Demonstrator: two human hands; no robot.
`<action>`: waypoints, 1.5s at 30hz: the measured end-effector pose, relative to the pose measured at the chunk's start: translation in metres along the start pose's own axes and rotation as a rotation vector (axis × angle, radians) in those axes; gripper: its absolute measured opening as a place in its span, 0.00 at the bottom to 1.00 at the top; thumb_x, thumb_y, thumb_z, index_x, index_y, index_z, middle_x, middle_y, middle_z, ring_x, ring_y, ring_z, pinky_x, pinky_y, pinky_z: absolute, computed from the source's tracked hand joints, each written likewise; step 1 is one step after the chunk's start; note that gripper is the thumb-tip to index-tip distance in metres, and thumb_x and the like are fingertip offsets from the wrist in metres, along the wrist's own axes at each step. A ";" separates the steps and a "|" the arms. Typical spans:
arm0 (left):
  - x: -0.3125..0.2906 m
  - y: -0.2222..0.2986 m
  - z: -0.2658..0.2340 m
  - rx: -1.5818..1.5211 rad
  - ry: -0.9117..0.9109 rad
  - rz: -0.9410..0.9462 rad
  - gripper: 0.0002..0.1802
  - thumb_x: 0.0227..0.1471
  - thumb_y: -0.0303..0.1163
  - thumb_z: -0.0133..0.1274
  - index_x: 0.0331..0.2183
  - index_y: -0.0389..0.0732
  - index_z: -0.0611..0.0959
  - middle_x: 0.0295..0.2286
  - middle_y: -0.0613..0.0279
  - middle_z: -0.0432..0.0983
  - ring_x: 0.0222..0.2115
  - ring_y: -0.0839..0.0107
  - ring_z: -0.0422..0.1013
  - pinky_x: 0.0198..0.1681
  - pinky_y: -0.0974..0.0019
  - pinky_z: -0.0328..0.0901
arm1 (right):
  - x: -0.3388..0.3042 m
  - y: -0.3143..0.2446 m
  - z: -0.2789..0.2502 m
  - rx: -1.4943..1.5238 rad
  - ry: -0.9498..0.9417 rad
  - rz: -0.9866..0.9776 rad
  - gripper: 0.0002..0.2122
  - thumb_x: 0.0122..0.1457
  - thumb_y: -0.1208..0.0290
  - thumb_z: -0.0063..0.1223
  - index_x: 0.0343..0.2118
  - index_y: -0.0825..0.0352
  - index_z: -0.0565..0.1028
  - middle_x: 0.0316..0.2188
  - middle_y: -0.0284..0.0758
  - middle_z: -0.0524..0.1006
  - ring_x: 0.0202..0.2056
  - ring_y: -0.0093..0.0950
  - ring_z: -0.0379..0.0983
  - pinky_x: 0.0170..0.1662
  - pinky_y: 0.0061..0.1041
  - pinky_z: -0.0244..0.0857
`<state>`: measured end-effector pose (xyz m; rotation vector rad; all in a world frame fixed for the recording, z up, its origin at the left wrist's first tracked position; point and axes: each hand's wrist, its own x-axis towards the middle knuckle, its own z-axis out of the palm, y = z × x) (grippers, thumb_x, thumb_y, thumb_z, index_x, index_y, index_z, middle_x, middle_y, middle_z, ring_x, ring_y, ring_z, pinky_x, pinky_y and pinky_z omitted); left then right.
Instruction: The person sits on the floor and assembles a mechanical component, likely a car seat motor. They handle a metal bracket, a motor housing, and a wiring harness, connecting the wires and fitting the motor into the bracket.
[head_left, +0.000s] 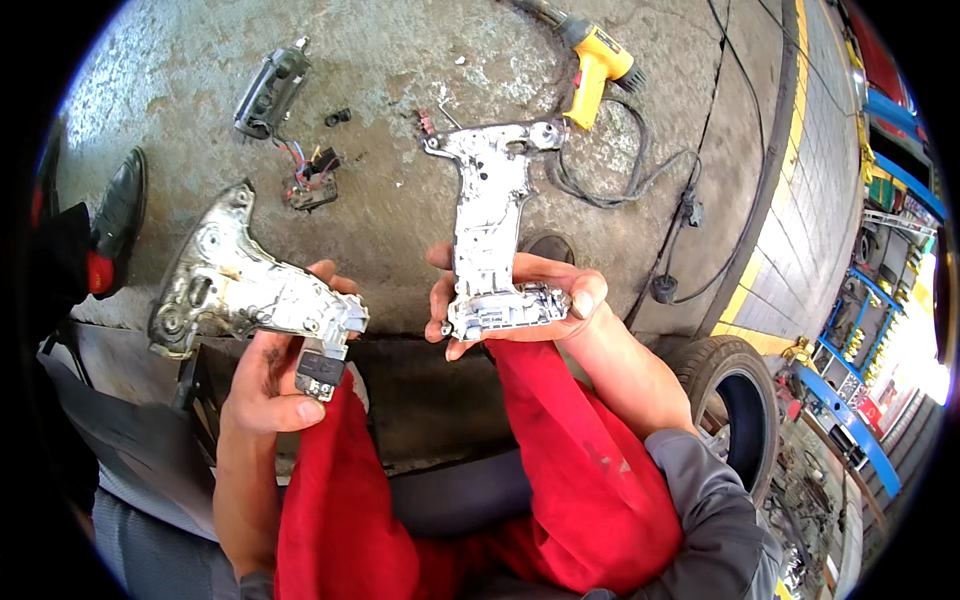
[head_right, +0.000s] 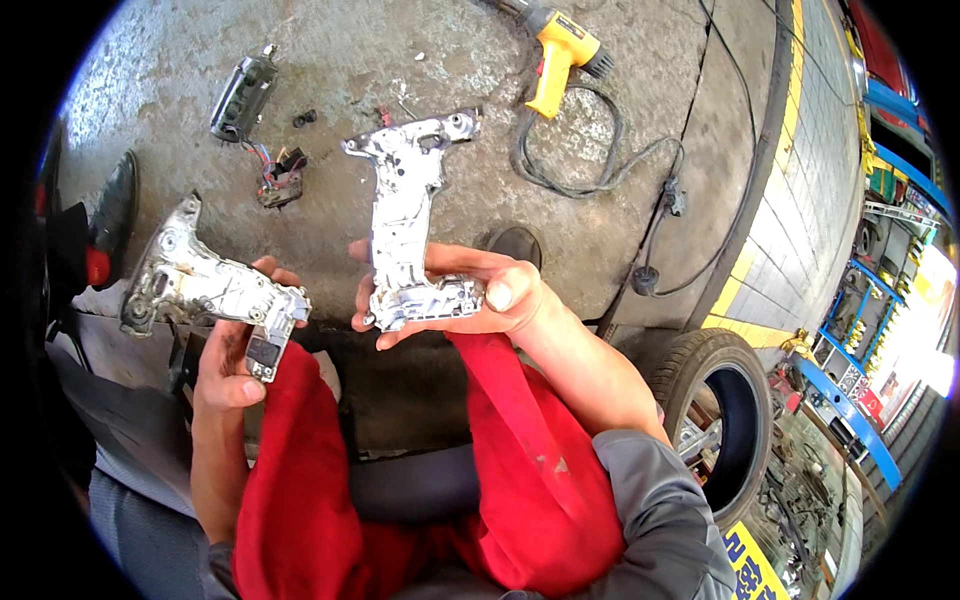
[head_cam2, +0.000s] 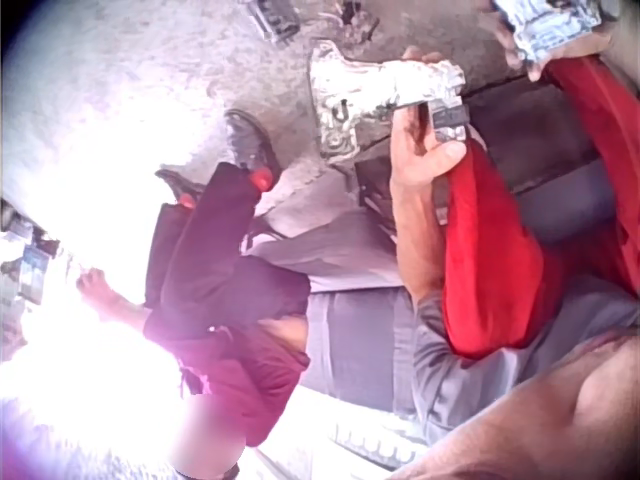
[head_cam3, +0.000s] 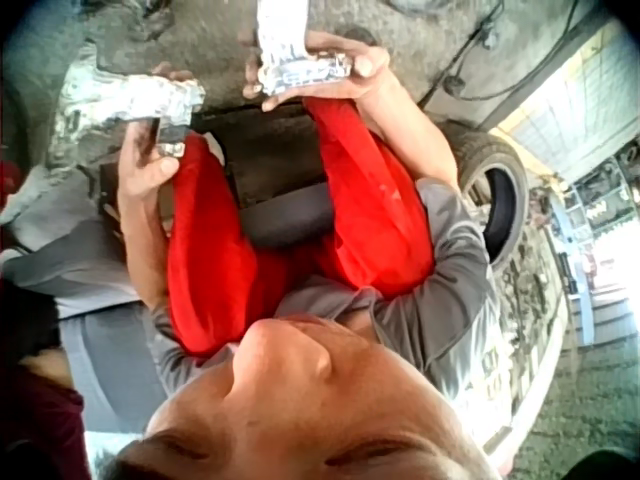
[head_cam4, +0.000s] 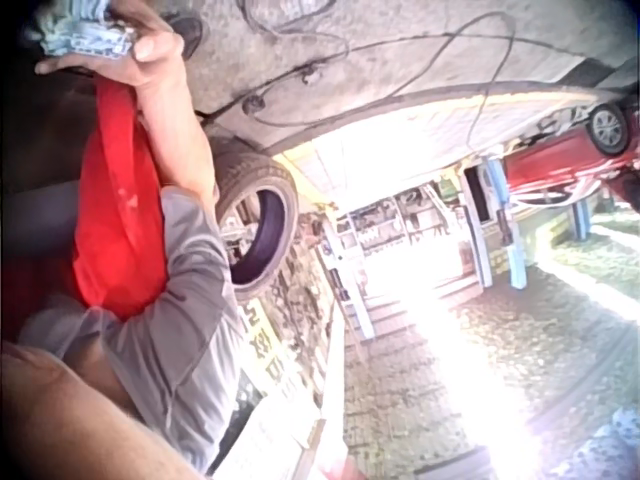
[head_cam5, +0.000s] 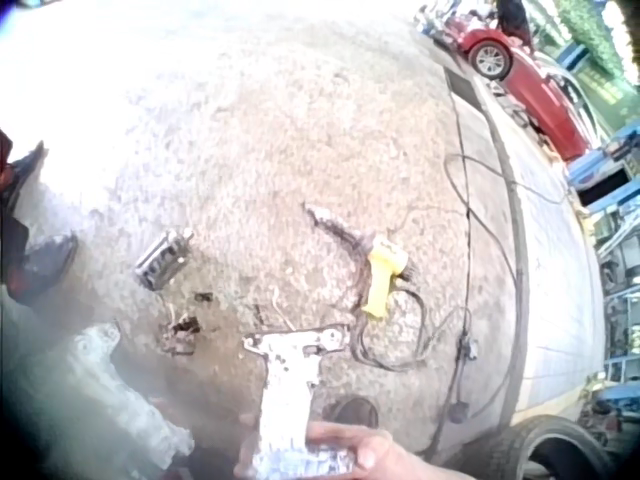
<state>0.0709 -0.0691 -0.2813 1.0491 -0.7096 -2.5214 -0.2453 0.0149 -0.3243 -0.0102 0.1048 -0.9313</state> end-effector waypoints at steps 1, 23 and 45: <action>0.000 0.000 -0.002 -0.006 -0.015 -0.006 0.71 0.33 0.42 0.76 0.71 0.30 0.52 0.66 0.45 0.58 0.64 0.58 0.64 0.66 0.58 0.60 | 0.000 -0.003 0.001 -0.124 0.080 0.045 0.58 0.46 0.53 0.72 0.73 0.76 0.47 0.63 0.54 0.65 0.66 0.47 0.62 0.66 0.46 0.60; -0.005 -0.015 -0.040 -0.090 0.012 -0.100 0.68 0.38 0.46 0.73 0.70 0.28 0.54 0.63 0.36 0.63 0.61 0.48 0.68 0.65 0.53 0.64 | -0.018 0.016 -0.069 -2.357 1.024 0.291 0.43 0.45 0.71 0.75 0.66 0.69 0.65 0.60 0.51 0.65 0.63 0.51 0.61 0.67 0.43 0.60; -0.007 -0.008 -0.073 -0.210 -0.043 -0.020 0.66 0.44 0.52 0.67 0.71 0.29 0.51 0.67 0.40 0.58 0.63 0.52 0.66 0.64 0.57 0.63 | 0.099 0.045 -0.053 -1.429 0.824 0.136 0.22 0.64 0.65 0.60 0.55 0.76 0.72 0.47 0.46 0.79 0.42 0.34 0.82 0.48 0.33 0.75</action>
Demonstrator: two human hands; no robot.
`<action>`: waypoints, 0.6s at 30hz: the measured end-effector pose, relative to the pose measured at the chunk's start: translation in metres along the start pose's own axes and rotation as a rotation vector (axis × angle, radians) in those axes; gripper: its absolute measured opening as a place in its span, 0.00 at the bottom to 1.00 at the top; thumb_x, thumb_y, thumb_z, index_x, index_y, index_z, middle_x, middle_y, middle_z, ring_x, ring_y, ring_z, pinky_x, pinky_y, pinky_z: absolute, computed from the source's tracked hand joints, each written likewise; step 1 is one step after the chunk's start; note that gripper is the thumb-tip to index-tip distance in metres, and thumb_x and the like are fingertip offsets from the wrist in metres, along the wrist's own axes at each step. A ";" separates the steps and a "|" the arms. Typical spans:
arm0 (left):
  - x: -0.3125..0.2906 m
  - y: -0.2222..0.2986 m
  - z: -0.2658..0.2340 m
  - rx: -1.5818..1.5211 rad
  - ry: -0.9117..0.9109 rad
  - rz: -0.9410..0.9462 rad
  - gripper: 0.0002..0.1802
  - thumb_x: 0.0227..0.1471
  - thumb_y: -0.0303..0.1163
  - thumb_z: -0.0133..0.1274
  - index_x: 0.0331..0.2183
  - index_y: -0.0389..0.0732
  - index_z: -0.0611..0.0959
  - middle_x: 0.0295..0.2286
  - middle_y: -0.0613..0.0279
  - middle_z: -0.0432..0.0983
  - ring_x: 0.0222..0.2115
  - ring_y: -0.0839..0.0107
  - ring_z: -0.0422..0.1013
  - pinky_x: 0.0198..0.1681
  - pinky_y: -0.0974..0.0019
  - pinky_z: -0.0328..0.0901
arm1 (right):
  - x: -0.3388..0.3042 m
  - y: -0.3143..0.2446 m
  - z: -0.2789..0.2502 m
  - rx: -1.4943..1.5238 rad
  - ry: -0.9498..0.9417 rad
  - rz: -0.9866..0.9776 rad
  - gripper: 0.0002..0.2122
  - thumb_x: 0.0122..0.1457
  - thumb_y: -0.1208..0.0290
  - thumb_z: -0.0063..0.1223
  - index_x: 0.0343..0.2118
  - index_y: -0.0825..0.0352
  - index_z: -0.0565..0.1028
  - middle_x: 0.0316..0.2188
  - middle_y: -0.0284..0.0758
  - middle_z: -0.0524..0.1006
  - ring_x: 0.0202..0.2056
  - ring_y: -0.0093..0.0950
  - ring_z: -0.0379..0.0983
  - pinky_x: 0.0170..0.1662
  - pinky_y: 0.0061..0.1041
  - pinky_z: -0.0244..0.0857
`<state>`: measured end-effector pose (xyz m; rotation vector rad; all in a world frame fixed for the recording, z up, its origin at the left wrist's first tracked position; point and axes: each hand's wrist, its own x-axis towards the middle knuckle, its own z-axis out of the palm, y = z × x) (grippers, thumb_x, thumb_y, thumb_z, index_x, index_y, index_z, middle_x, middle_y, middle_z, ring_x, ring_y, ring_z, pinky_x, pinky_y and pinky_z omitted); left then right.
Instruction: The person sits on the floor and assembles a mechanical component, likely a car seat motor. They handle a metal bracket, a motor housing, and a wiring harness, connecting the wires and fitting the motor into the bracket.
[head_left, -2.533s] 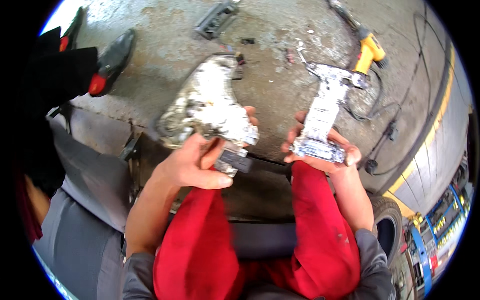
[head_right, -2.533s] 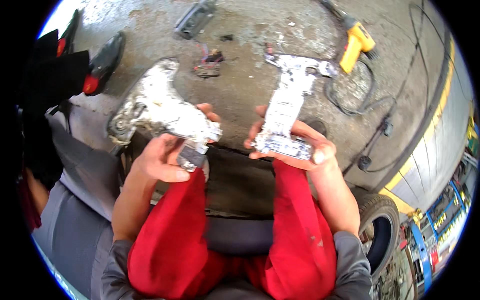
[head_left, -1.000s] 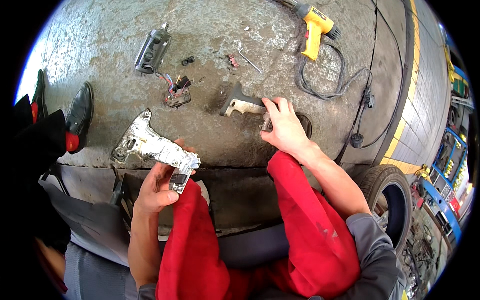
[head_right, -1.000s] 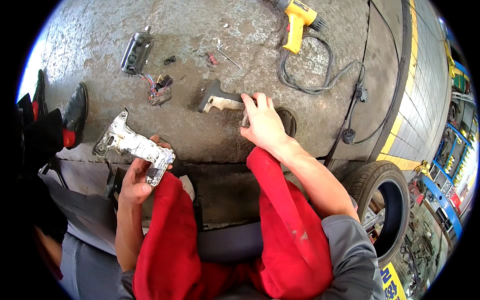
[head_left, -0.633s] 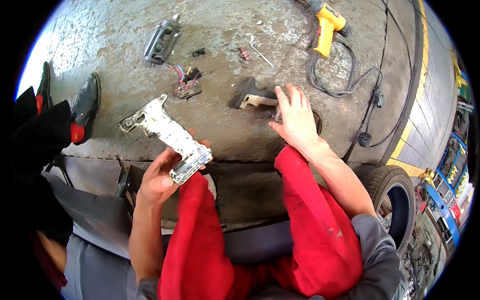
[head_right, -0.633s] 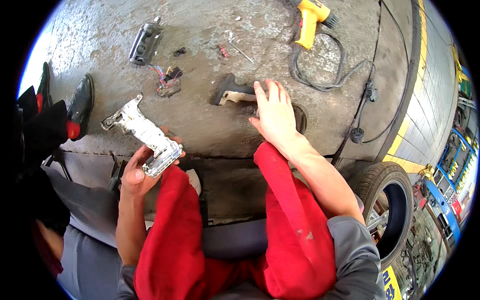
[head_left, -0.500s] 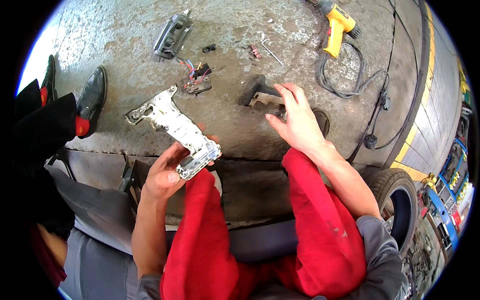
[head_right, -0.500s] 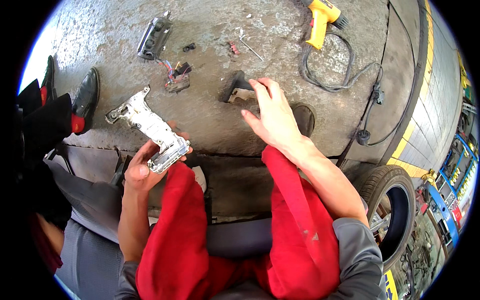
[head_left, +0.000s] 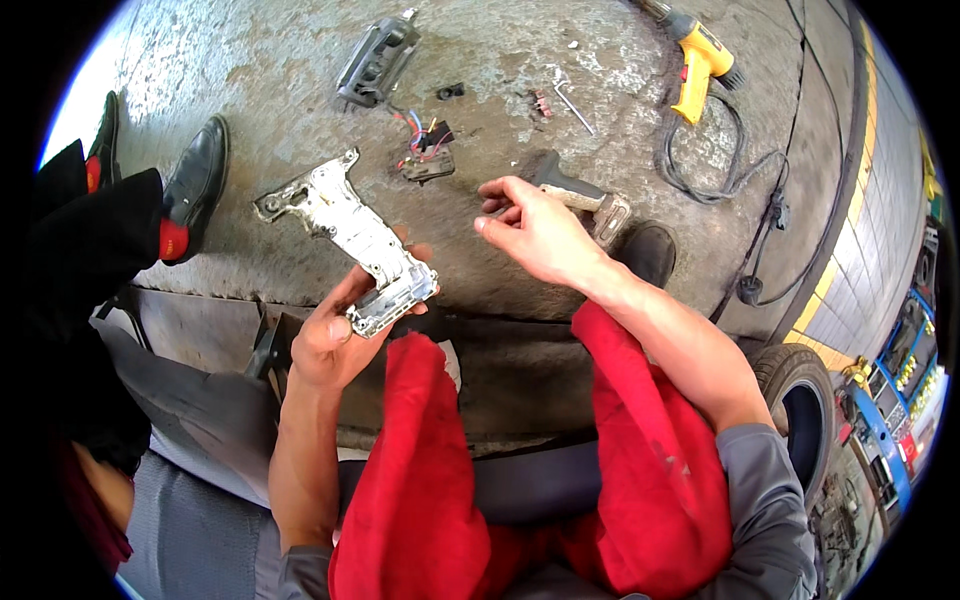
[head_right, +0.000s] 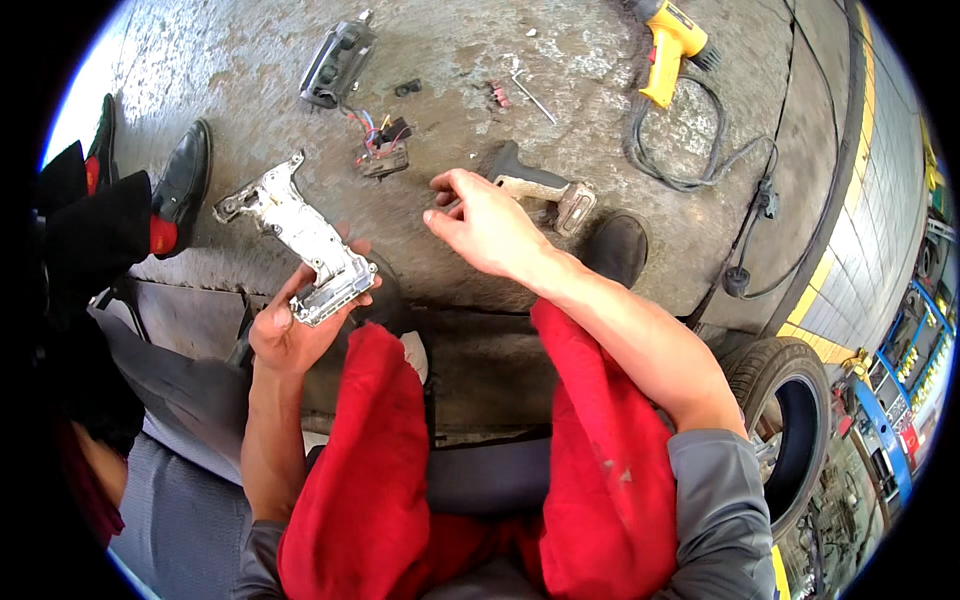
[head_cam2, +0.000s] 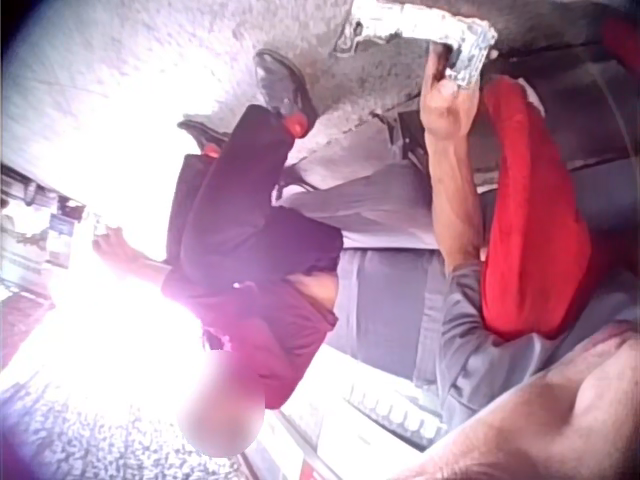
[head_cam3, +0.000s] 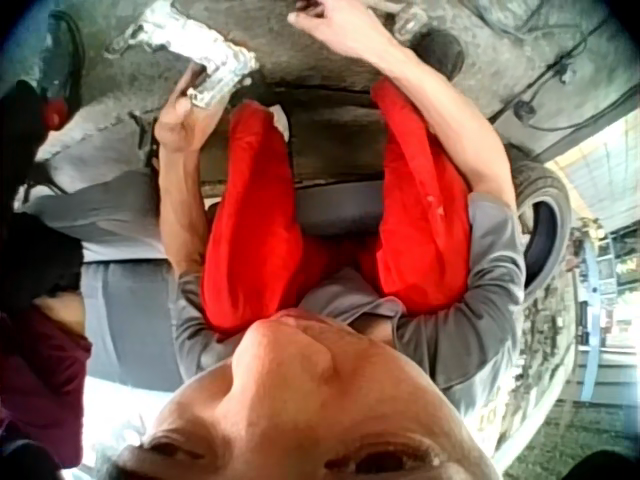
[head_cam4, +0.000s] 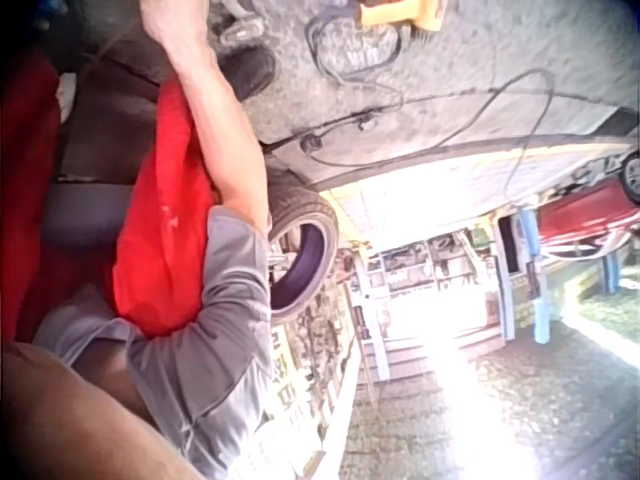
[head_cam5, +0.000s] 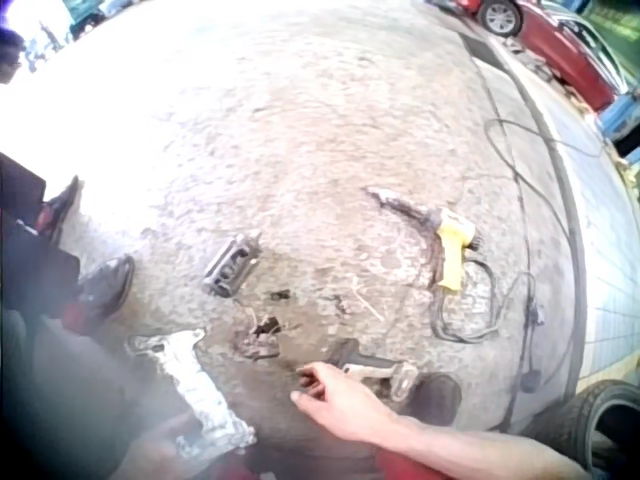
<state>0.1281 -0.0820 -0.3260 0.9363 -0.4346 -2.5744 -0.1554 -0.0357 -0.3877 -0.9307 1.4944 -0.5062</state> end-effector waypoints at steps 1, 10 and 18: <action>-0.001 0.000 -0.002 -0.011 -0.002 0.014 0.65 0.45 0.52 0.66 0.71 0.29 0.51 0.67 0.40 0.58 0.63 0.52 0.66 0.64 0.57 0.63 | 0.003 -0.002 0.001 -0.006 0.007 0.011 0.22 0.64 0.65 0.60 0.55 0.76 0.72 0.47 0.46 0.80 0.42 0.33 0.82 0.48 0.33 0.75; -0.003 0.004 -0.012 -0.186 -0.041 0.038 0.64 0.47 0.54 0.64 0.71 0.30 0.51 0.67 0.37 0.57 0.61 0.42 0.66 0.63 0.51 0.62 | 0.016 -0.010 0.001 -0.071 0.049 0.092 0.22 0.66 0.65 0.60 0.58 0.73 0.72 0.47 0.37 0.80 0.42 0.21 0.79 0.48 0.26 0.74; -0.002 0.003 -0.014 -0.191 -0.077 0.034 0.65 0.47 0.57 0.64 0.71 0.29 0.51 0.66 0.37 0.57 0.60 0.44 0.67 0.62 0.52 0.62 | 0.032 -0.007 0.006 -0.097 0.084 0.037 0.25 0.64 0.63 0.62 0.58 0.74 0.69 0.56 0.48 0.74 0.43 0.32 0.81 0.50 0.32 0.74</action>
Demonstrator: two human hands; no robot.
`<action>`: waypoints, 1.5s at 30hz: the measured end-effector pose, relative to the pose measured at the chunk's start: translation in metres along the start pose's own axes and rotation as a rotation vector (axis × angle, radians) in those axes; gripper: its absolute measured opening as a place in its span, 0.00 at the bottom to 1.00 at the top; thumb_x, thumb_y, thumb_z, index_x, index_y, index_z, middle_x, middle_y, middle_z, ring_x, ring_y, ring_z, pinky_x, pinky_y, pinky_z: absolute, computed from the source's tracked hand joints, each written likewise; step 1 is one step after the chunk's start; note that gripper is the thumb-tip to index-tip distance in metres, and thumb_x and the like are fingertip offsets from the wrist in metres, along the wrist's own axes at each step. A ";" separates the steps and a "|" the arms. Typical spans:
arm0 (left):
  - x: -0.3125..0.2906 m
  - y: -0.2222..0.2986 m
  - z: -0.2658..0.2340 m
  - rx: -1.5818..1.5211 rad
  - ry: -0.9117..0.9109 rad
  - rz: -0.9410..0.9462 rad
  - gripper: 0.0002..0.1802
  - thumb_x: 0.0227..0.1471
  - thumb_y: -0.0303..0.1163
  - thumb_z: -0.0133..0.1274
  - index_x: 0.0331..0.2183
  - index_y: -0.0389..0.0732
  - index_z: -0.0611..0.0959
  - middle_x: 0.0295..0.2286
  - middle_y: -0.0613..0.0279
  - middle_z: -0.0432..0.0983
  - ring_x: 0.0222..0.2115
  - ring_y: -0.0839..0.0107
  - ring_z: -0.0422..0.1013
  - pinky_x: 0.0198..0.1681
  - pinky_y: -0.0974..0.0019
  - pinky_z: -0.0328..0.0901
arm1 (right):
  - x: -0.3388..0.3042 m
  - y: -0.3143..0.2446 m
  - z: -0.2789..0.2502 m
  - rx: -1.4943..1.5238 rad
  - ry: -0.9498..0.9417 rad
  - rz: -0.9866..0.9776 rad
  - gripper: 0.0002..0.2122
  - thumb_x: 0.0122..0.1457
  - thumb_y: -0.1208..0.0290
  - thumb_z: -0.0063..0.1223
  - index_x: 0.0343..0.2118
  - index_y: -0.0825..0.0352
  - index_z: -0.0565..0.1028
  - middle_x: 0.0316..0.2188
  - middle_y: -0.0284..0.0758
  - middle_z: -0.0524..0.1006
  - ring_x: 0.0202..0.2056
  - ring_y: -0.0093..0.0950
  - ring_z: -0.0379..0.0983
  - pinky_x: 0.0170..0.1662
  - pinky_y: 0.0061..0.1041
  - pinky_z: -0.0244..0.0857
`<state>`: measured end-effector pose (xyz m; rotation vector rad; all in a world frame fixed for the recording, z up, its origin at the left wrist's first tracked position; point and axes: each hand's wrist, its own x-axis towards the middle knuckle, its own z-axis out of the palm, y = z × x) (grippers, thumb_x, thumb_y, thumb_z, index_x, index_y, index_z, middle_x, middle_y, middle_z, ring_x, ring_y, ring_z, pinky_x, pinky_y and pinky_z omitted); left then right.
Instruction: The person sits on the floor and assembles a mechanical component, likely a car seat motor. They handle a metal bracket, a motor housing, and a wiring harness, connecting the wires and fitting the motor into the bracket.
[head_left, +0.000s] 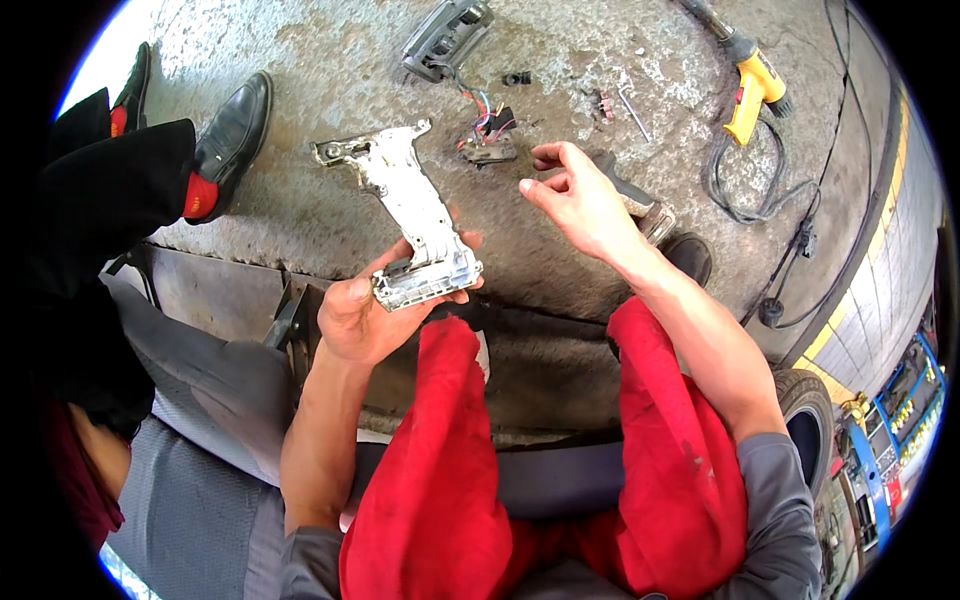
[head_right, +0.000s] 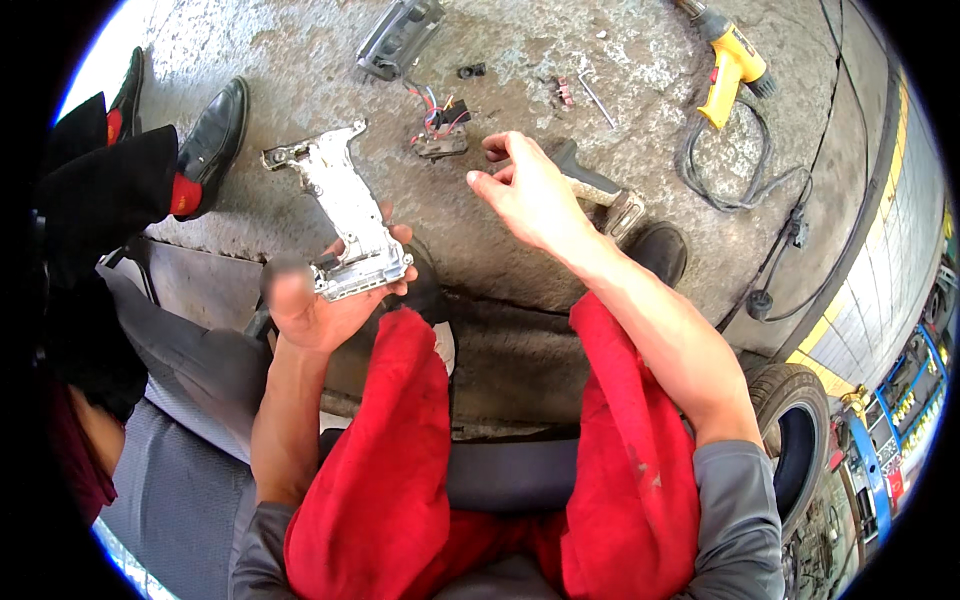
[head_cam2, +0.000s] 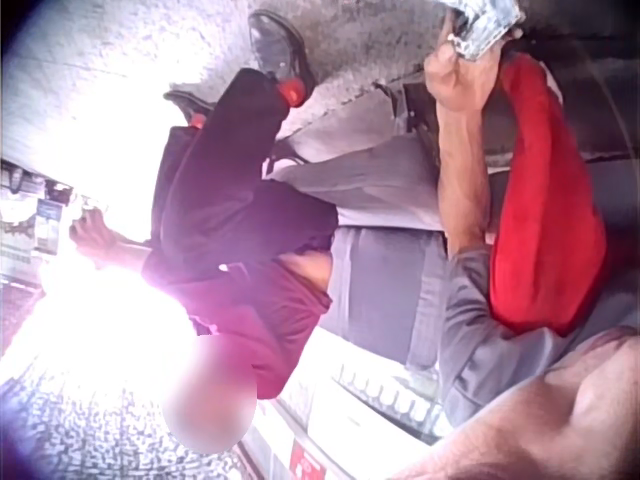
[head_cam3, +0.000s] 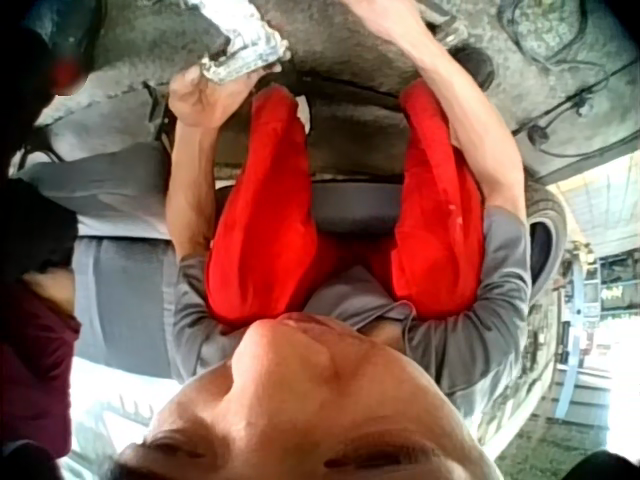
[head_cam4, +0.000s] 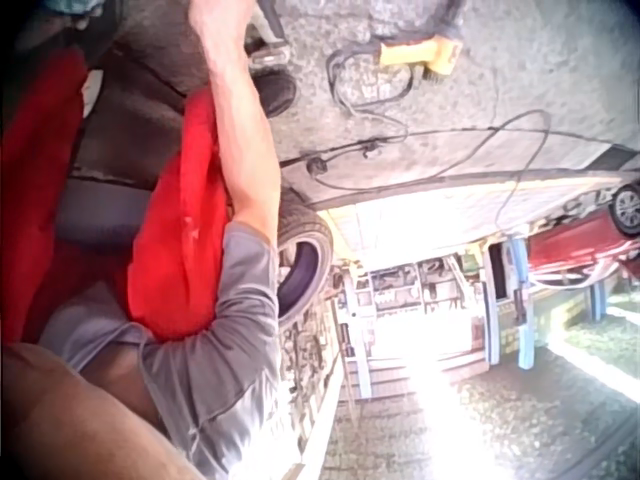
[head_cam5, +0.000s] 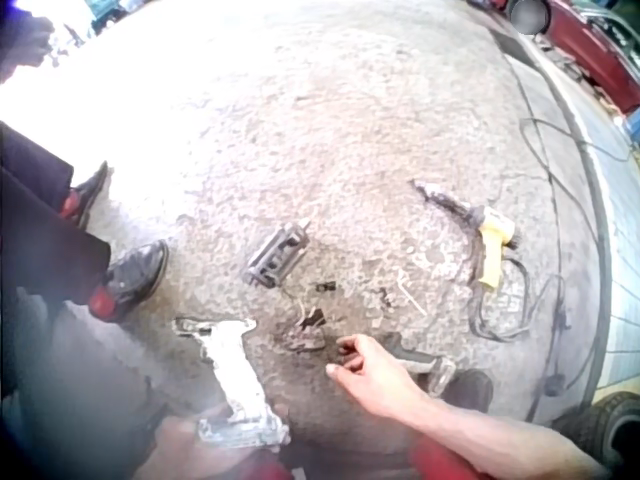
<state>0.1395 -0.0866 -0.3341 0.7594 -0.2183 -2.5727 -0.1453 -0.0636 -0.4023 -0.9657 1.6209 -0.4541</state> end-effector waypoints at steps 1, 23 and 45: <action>0.001 0.001 0.000 0.020 0.005 -0.007 0.64 0.47 0.58 0.65 0.71 0.32 0.54 0.66 0.38 0.58 0.60 0.44 0.67 0.61 0.49 0.63 | 0.001 0.001 0.002 0.015 0.007 -0.013 0.25 0.65 0.63 0.61 0.58 0.74 0.69 0.56 0.49 0.73 0.43 0.32 0.81 0.49 0.33 0.74; -0.003 -0.002 -0.002 0.015 -0.022 0.016 0.52 0.52 0.61 0.62 0.69 0.42 0.66 0.69 0.51 0.56 0.66 0.49 0.59 0.59 0.40 0.63 | -0.016 -0.016 0.004 0.332 -0.085 -0.002 0.17 0.68 0.66 0.57 0.54 0.71 0.75 0.40 0.32 0.79 0.37 0.19 0.74 0.44 0.22 0.71; 0.010 -0.022 0.008 0.027 -0.016 -0.079 0.59 0.51 0.63 0.61 0.68 0.29 0.61 0.62 0.38 0.67 0.60 0.51 0.69 0.63 0.46 0.62 | -0.035 -0.042 0.003 0.643 -0.470 -0.029 0.22 0.75 0.56 0.48 0.57 0.71 0.75 0.45 0.32 0.81 0.45 0.21 0.75 0.53 0.24 0.69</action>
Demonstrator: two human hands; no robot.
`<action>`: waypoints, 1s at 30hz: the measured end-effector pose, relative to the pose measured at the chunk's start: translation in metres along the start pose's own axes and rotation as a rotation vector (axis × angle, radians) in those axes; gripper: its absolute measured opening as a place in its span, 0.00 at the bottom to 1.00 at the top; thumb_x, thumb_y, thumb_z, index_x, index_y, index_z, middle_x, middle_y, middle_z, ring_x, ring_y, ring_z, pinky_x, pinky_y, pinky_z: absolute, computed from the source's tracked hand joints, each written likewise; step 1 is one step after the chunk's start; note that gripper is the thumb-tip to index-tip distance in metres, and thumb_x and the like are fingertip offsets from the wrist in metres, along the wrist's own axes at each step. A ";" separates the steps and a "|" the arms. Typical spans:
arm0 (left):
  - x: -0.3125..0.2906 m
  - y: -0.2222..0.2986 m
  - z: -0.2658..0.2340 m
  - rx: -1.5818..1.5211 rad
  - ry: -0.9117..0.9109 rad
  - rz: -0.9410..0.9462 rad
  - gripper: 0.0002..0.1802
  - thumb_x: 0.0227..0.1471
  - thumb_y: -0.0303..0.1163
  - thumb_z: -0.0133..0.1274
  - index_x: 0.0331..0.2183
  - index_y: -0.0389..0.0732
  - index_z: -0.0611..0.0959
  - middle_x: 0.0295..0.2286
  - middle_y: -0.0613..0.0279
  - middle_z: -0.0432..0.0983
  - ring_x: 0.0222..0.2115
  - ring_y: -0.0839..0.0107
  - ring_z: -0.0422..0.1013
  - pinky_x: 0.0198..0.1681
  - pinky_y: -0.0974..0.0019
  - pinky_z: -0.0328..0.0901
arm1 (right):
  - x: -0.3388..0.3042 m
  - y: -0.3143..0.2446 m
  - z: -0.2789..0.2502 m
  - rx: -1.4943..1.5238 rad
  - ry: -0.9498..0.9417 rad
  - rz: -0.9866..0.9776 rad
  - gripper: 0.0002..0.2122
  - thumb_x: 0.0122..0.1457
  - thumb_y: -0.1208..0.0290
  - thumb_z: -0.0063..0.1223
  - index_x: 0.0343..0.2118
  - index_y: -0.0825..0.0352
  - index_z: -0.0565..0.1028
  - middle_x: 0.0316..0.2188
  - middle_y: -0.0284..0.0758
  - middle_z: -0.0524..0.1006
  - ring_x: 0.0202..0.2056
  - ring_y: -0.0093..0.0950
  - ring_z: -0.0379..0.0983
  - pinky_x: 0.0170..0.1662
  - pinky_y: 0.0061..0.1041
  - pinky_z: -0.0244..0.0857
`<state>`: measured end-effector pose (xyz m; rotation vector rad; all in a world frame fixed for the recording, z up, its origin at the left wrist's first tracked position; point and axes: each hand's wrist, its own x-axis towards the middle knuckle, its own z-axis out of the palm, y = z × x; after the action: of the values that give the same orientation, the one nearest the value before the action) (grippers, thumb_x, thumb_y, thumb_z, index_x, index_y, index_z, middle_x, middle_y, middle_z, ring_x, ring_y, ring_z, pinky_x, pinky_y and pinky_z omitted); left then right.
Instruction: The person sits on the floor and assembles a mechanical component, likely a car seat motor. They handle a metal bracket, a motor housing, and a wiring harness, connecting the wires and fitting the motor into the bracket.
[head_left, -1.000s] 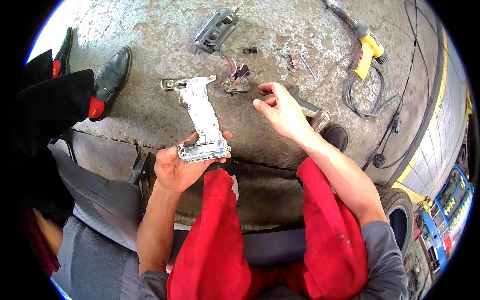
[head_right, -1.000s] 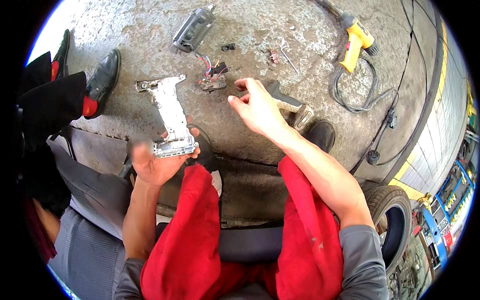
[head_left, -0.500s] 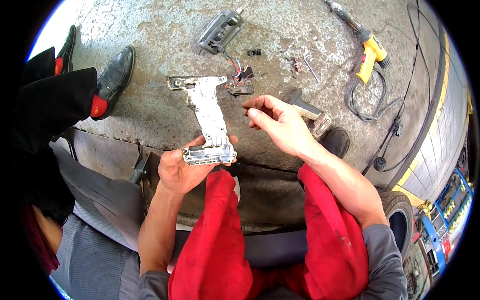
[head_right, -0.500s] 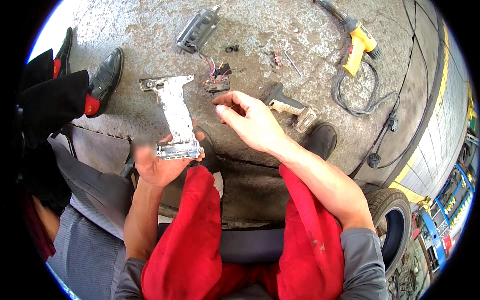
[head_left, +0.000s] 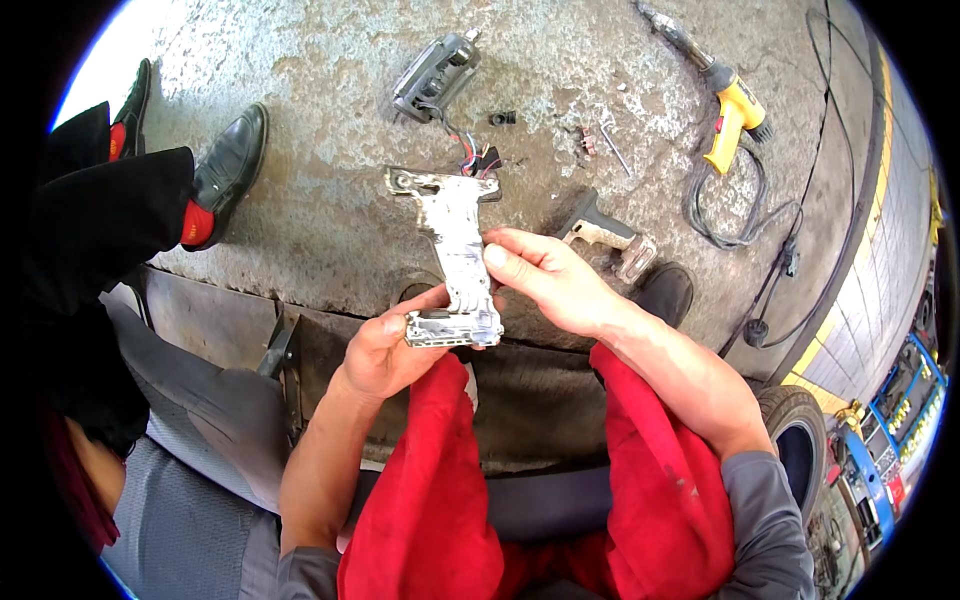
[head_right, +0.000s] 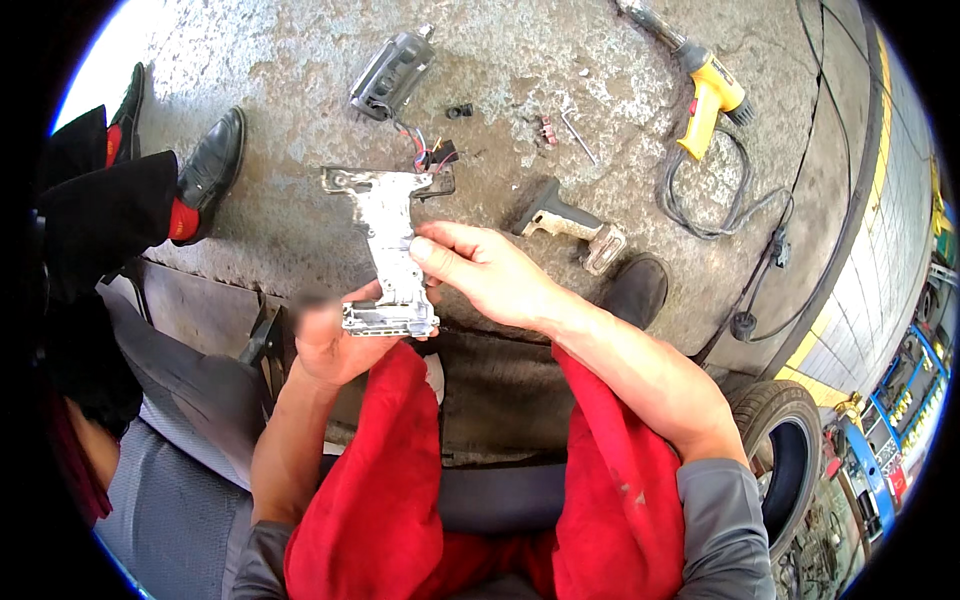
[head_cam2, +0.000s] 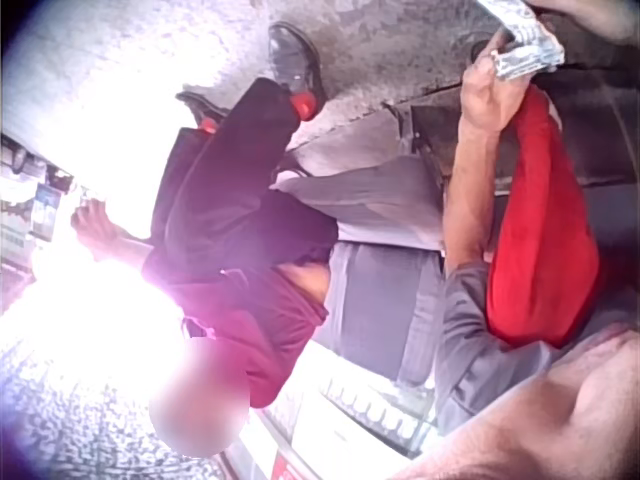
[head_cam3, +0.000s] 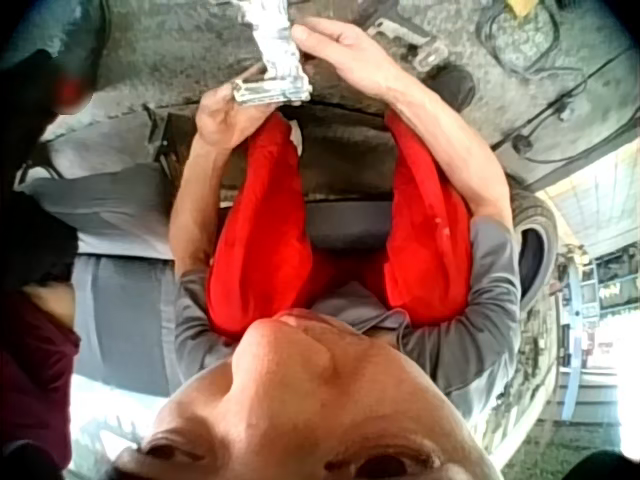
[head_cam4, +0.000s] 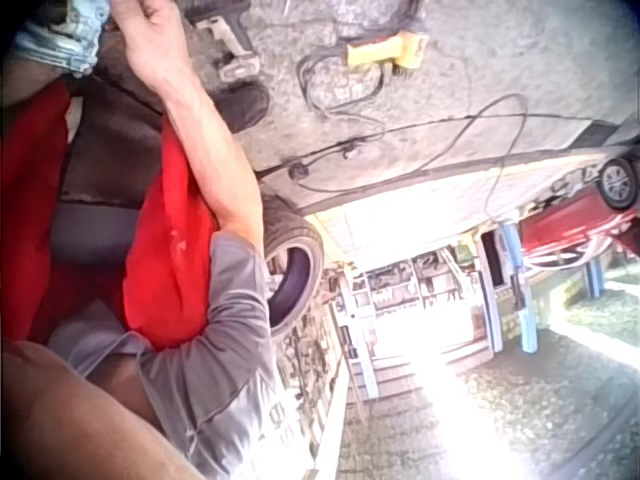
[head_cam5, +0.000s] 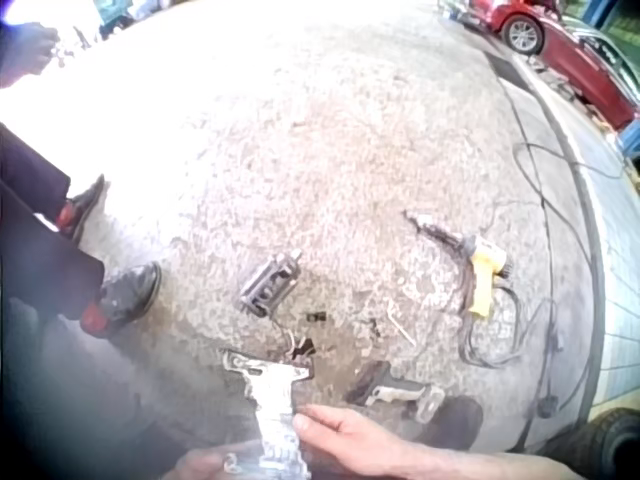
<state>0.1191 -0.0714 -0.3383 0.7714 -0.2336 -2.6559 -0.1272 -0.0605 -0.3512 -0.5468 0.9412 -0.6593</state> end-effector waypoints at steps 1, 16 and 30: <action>0.003 0.000 0.003 -0.004 -0.019 -0.003 0.59 0.52 0.64 0.59 0.68 0.29 0.61 0.62 0.38 0.67 0.59 0.50 0.69 0.63 0.47 0.62 | 0.000 0.003 -0.001 0.079 0.012 0.004 0.23 0.75 0.55 0.46 0.58 0.71 0.74 0.46 0.33 0.80 0.45 0.22 0.75 0.52 0.25 0.70; 0.046 -0.002 0.001 0.209 0.310 0.071 0.35 0.71 0.54 0.36 0.59 0.32 0.76 0.52 0.52 0.80 0.46 0.63 0.77 0.54 0.57 0.70 | -0.021 -0.003 -0.048 0.558 0.154 -0.068 0.21 0.76 0.59 0.43 0.60 0.72 0.72 0.52 0.43 0.80 0.54 0.32 0.77 0.61 0.34 0.69; 0.099 0.041 -0.018 0.875 0.793 0.317 0.24 0.66 0.41 0.57 0.56 0.35 0.80 0.50 0.64 0.79 0.50 0.75 0.71 0.55 0.67 0.64 | -0.031 -0.005 -0.063 0.623 0.178 -0.123 0.21 0.75 0.58 0.45 0.60 0.70 0.71 0.50 0.41 0.81 0.52 0.30 0.78 0.58 0.33 0.71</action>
<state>0.0631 -0.1490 -0.3906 1.7718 -1.1897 -1.6913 -0.1959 -0.0502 -0.3611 0.0109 0.8132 -1.0726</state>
